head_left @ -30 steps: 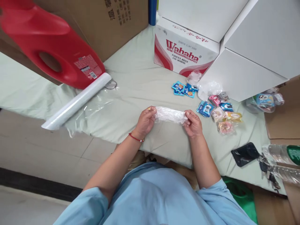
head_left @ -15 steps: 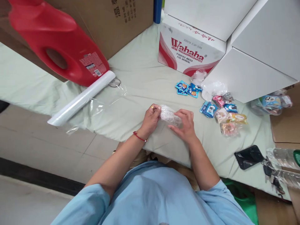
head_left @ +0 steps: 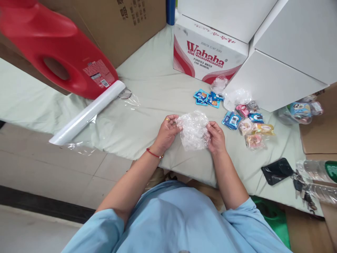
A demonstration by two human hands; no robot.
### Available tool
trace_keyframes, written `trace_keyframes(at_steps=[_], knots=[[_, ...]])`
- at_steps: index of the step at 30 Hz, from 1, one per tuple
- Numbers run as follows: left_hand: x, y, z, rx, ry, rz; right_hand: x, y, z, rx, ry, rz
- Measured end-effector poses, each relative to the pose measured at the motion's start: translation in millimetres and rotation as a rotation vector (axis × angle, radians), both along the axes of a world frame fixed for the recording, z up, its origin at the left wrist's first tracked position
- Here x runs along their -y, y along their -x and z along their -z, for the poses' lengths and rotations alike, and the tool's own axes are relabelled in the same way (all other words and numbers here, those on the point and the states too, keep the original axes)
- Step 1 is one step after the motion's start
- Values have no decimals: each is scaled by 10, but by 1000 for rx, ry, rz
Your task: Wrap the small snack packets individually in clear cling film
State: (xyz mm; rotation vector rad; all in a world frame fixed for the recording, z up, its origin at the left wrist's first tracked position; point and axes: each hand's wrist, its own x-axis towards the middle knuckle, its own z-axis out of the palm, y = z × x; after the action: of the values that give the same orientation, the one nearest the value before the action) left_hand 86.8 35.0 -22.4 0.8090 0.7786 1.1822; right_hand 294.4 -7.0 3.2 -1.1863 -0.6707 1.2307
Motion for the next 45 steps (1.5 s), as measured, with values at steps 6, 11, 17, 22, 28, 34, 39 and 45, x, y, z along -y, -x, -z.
trace_keyframes(at_steps=[6,11,17,22,28,34,39,45], knots=[[121,-54,-91,-431,-202,-325,-59,-63,4,-108,28,18],[390,-69,-317,-955,-238,-219,-60,-54,41,-85,7,-2],[380,-287,-330,-1218,-273,-9,-55,-17,12,-59,8,-16],[254,-244,-243,-1020,-192,9,-62,-36,3,-88,1,-7],[245,-138,-301,-1048,-188,-7,-66,-44,12,-60,-17,-29],[237,-430,-285,-1378,-294,84,-50,14,-6,-17,-24,-50],[186,-343,-242,-1209,-243,80,-64,-36,13,-5,-20,-44],[166,76,-280,-413,-24,5,-105,-143,48,-66,-31,59]])
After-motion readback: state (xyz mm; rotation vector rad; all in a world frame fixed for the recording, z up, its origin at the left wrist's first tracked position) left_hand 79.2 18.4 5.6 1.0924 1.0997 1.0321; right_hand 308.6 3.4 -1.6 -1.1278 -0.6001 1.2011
